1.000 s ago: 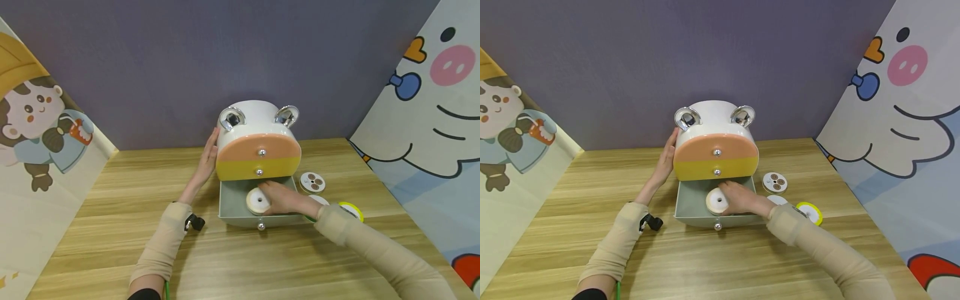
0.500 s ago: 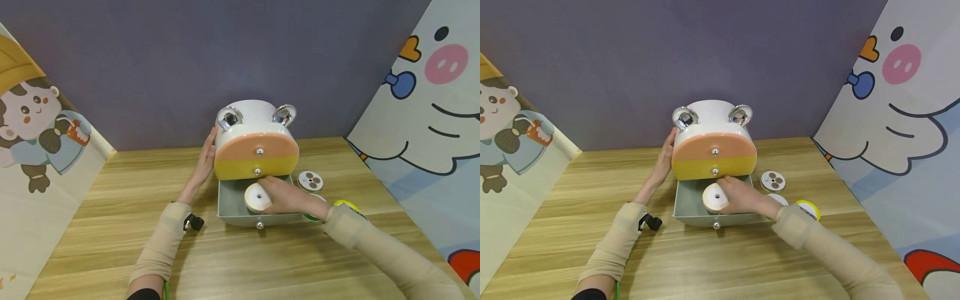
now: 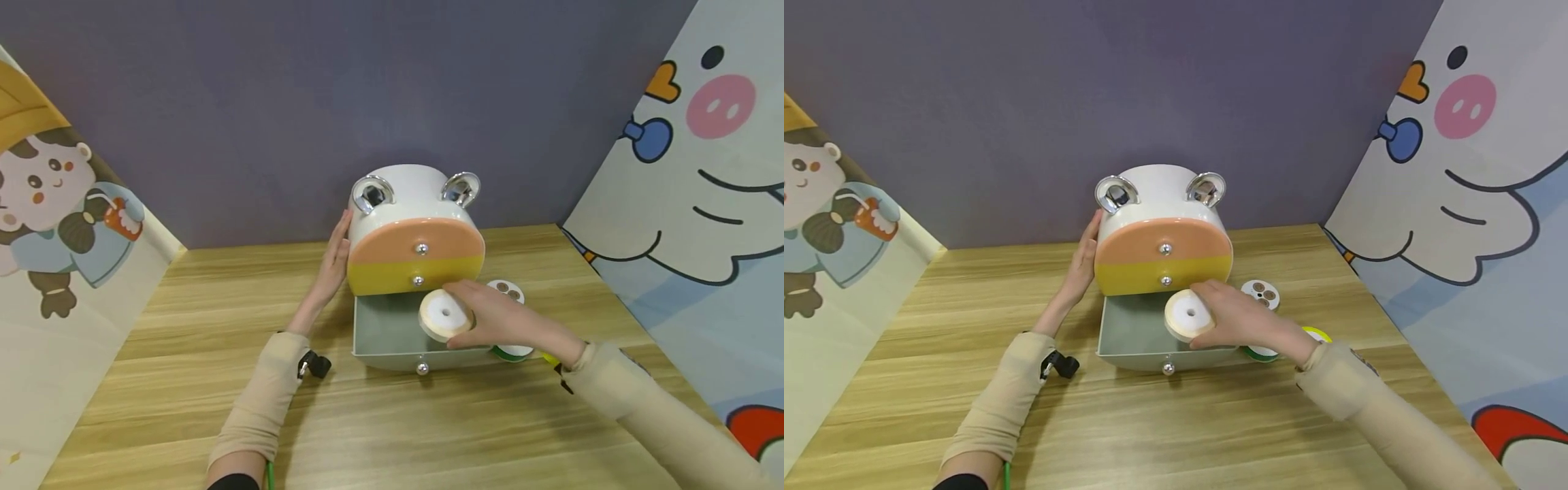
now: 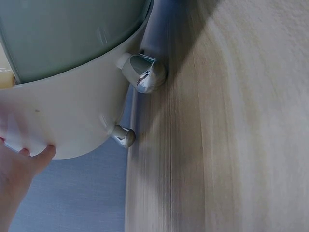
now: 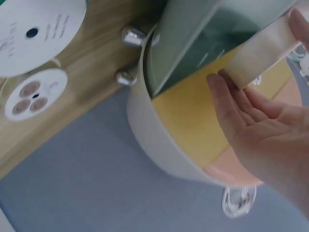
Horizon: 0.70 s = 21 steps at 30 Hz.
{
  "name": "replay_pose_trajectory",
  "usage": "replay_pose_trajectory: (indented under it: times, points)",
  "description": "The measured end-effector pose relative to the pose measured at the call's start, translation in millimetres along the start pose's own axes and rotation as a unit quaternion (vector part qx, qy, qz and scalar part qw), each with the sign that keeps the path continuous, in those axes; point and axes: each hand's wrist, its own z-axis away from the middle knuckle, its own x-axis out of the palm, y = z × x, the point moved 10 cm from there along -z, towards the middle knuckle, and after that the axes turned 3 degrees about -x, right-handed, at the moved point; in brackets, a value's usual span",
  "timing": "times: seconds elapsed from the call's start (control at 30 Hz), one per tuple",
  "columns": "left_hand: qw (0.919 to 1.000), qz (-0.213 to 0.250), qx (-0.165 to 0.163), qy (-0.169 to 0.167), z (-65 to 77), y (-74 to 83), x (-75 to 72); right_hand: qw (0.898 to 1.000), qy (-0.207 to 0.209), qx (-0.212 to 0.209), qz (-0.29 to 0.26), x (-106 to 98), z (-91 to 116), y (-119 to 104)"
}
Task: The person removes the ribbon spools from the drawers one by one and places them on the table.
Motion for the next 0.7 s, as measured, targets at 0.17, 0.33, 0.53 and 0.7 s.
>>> replay_pose_trajectory:
  times: [0.17, 0.33, 0.53, 0.7]
  points:
    - [0.9999, -0.002, 0.011, 0.002, 0.6, 2.6, -0.8, 1.000, 0.017, 0.024, -0.002, -13.2, 15.1, 8.5]
    - [0.9999, 0.003, 0.007, 0.006, 1.2, 3.9, -2.0, 0.998, 0.032, 0.045, -0.032, -28.2, 31.3, 21.6]
    - [1.0000, 0.003, 0.007, 0.004, 0.6, 4.1, -1.2, 0.993, 0.029, 0.096, -0.055, -44.0, 52.1, 49.0]
    - [1.0000, 0.003, 0.001, 0.002, 1.1, 2.9, 0.2, 0.989, 0.035, 0.129, -0.062, -55.4, 65.4, 75.6]
